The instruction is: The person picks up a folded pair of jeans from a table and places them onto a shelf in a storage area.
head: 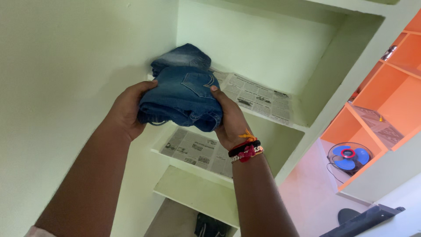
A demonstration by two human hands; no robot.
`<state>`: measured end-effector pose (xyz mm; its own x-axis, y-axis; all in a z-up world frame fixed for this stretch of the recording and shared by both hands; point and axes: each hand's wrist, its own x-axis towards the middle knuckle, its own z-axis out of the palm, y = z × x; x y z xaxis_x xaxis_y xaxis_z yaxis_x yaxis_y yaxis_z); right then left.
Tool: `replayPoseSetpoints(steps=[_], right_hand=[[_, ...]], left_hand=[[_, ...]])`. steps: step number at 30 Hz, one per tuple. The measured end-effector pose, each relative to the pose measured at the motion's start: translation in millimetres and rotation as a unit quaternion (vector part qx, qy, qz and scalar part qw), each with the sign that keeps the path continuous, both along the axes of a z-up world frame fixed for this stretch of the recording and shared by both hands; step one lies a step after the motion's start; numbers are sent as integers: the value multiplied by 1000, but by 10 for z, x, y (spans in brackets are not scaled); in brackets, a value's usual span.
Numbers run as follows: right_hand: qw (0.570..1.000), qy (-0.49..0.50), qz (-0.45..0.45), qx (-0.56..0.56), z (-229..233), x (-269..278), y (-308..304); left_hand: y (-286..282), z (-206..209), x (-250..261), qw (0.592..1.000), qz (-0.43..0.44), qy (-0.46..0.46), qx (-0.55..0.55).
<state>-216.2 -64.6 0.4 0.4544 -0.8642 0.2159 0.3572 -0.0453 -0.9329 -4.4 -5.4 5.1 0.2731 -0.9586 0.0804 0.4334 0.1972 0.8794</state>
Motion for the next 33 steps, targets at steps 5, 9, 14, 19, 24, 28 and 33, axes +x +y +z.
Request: replayPoseSetpoints(steps=[5,9,14,19,24,28,33], right_hand=[[1000,-1,-8,10,35,-52,-44],[1000,-14,11,-3,54,-61,-87],[1000,-20,6,-5,70,0,-163],[1000,-26,-6,1,98,97,-223],[999,-30,-23,4,88,211,-327],[999,-33,-29,-8,104,325,-423],[998,-32,-41,-18,175,459,-480]], left_hand=[[-43,20,-72,1000,24,-2,10],[-101,33,-72,1000,19,3,-7],[-146,77,-41,999,36,-2,17],[-255,134,58,999,30,-17,21],[-455,118,218,1000,0,-5,10],[-576,132,318,1000,-8,-24,4],[-662,189,466,999,-12,-36,-7]])
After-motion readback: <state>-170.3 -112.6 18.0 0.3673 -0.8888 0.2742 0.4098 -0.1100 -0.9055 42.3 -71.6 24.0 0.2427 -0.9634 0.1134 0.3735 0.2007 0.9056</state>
